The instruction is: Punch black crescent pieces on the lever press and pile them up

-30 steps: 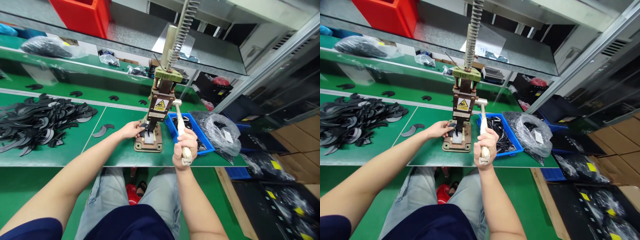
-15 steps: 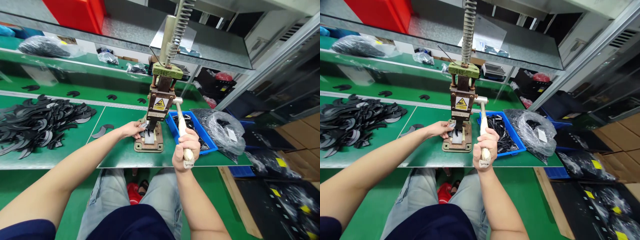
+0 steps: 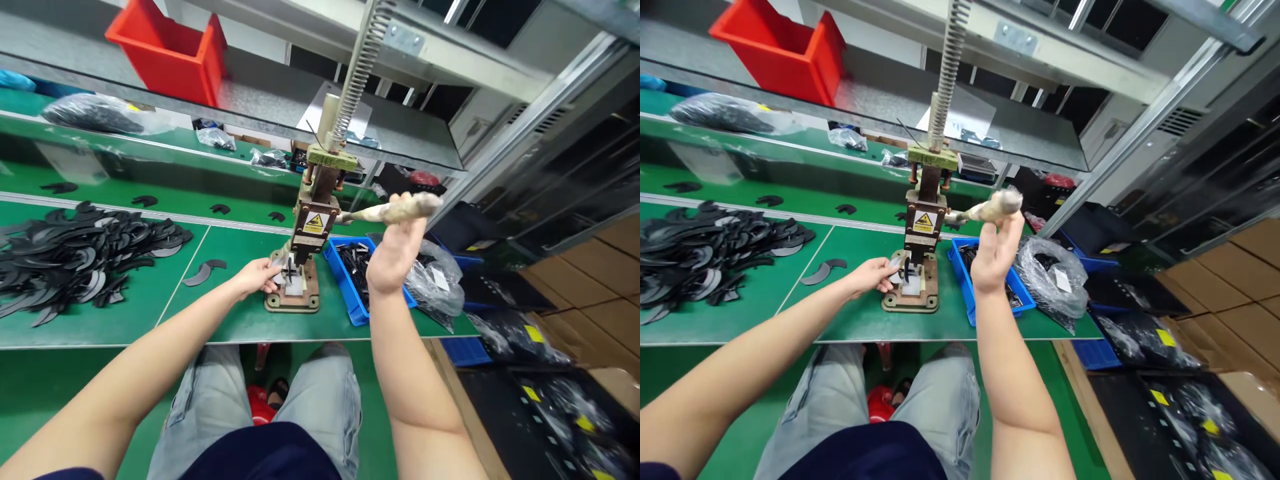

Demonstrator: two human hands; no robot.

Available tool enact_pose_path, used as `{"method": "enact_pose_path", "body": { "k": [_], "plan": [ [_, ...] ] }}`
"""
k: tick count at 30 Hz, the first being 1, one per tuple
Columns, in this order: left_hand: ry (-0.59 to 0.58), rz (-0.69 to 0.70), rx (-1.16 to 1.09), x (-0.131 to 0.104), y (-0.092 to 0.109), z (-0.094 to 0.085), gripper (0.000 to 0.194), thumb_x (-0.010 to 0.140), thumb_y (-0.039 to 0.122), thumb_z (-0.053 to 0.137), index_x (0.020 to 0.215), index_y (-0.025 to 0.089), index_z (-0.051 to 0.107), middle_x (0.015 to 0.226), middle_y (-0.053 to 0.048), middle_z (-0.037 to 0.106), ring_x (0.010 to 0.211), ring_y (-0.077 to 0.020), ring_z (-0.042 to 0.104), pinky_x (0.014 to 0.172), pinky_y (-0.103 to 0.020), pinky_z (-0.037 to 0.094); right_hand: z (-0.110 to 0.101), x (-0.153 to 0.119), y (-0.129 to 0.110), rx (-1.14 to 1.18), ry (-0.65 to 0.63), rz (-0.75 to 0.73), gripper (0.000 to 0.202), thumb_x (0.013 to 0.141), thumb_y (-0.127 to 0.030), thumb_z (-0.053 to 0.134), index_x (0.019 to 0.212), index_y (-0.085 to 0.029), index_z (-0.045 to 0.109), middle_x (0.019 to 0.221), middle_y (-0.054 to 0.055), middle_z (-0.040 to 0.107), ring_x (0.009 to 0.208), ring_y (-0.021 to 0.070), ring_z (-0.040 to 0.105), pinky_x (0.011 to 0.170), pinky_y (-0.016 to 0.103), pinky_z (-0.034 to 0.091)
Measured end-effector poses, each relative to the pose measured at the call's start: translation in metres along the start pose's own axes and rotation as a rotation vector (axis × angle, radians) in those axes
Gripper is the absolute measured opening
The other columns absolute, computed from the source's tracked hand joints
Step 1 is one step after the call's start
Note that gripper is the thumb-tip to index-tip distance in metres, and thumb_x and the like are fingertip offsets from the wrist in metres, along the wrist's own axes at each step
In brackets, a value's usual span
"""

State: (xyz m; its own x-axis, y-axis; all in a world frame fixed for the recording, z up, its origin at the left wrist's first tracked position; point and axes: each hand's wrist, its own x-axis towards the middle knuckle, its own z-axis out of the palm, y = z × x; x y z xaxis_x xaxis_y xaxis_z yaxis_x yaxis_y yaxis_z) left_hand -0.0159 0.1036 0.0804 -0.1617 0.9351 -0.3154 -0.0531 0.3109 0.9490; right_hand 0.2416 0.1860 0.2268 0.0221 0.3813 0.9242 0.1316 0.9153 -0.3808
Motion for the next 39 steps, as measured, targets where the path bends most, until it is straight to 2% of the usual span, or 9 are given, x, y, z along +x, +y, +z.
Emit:
{"method": "enact_pose_path", "body": {
  "k": [3, 7, 10, 14, 23, 26, 32, 35, 39],
  "plan": [
    [-0.019, 0.094, -0.008, -0.033, 0.003, -0.005, 0.056, 0.081, 0.065, 0.086, 0.081, 0.022, 0.05, 0.056, 0.0, 0.069, 0.053, -0.0166, 0.072, 0.048, -0.02, 0.051, -0.007, -0.066, 0.01, -0.051, 0.009, 0.291, 0.034, 0.1, -0.037, 0.064, 0.13, -0.02, 0.063, 0.125, 0.01, 0.069, 0.121, 0.0208, 0.069, 0.114, 0.044, 0.054],
    [-0.08, 0.138, -0.001, -0.073, 0.01, -0.001, 0.054, 0.083, 0.068, 0.082, 0.083, 0.023, 0.051, 0.06, -0.001, 0.07, 0.053, -0.0176, 0.072, 0.048, -0.023, 0.052, 0.0, -0.155, -0.005, 0.105, -0.431, 0.608, 0.03, 0.092, -0.039, 0.075, 0.116, -0.022, 0.071, 0.109, 0.007, 0.076, 0.101, 0.0187, 0.073, 0.099, 0.038, 0.062],
    [-0.13, 0.138, 0.014, -0.093, 0.013, 0.009, 0.053, 0.082, 0.067, 0.081, 0.082, 0.024, 0.052, 0.057, 0.0, 0.068, 0.049, -0.0174, 0.069, 0.046, -0.024, 0.051, 0.015, -0.181, -0.022, 0.267, -0.54, 0.713, 0.036, 0.088, -0.044, 0.08, 0.117, -0.024, 0.072, 0.111, 0.006, 0.078, 0.098, 0.0195, 0.075, 0.089, 0.035, 0.064],
    [-0.188, 0.137, 0.018, -0.106, 0.013, 0.02, 0.052, 0.081, 0.068, 0.082, 0.081, 0.024, 0.054, 0.055, 0.0, 0.067, 0.047, -0.0171, 0.067, 0.046, -0.024, 0.052, 0.028, -0.186, -0.035, 0.379, -0.483, 0.796, 0.03, 0.086, -0.048, 0.082, 0.097, -0.022, 0.073, 0.098, 0.004, 0.077, 0.092, 0.0197, 0.072, 0.088, 0.034, 0.061],
    [-0.295, 0.013, -0.058, -0.103, 0.009, 0.019, 0.058, 0.075, 0.072, 0.085, 0.079, 0.023, 0.055, 0.05, 0.0, 0.063, 0.044, -0.0151, 0.063, 0.044, -0.022, 0.046, 0.018, -0.183, -0.053, 0.307, -0.488, 0.734, 0.021, 0.095, -0.043, 0.071, 0.094, -0.022, 0.071, 0.091, 0.003, 0.075, 0.083, 0.0177, 0.067, 0.082, 0.033, 0.056],
    [-0.278, 0.043, 0.035, -0.101, 0.011, 0.013, 0.06, 0.077, 0.074, 0.082, 0.08, 0.022, 0.053, 0.053, 0.001, 0.063, 0.046, -0.0148, 0.062, 0.046, -0.023, 0.046, 0.01, -0.173, -0.05, 0.204, -0.591, 0.557, 0.018, 0.099, -0.038, 0.066, 0.104, -0.022, 0.072, 0.099, 0.006, 0.077, 0.09, 0.019, 0.07, 0.088, 0.036, 0.056],
    [0.129, 0.485, 0.421, -0.116, 0.019, 0.015, 0.04, 0.093, 0.06, 0.071, 0.093, 0.021, 0.062, 0.083, 0.0, 0.065, 0.071, -0.0152, 0.059, 0.067, -0.028, 0.048, -0.001, -0.163, -0.043, -0.03, -0.69, 0.141, 0.012, 0.103, -0.031, 0.06, 0.103, -0.022, 0.069, 0.094, 0.008, 0.076, 0.087, 0.0202, 0.069, 0.08, 0.037, 0.057],
    [0.06, 0.594, 0.582, -0.118, 0.017, 0.022, 0.04, 0.098, 0.054, 0.066, 0.077, 0.021, 0.059, 0.079, -0.001, 0.059, 0.076, -0.0167, 0.054, 0.07, -0.029, 0.044, -0.001, -0.163, -0.045, -0.038, -0.697, 0.07, 0.008, 0.102, -0.026, 0.061, 0.104, -0.022, 0.067, 0.094, 0.008, 0.076, 0.085, 0.0204, 0.068, 0.079, 0.037, 0.057],
    [-0.09, 0.404, 0.405, -0.104, 0.006, 0.027, 0.051, 0.098, 0.059, 0.062, 0.067, 0.021, 0.047, 0.066, 0.004, 0.043, 0.063, -0.0131, 0.039, 0.059, -0.027, 0.032, -0.002, -0.165, -0.048, 0.011, -0.685, 0.047, 0.01, 0.101, -0.023, 0.061, 0.11, -0.022, 0.067, 0.1, 0.009, 0.078, 0.09, 0.0206, 0.07, 0.083, 0.038, 0.059]
  ]
}}
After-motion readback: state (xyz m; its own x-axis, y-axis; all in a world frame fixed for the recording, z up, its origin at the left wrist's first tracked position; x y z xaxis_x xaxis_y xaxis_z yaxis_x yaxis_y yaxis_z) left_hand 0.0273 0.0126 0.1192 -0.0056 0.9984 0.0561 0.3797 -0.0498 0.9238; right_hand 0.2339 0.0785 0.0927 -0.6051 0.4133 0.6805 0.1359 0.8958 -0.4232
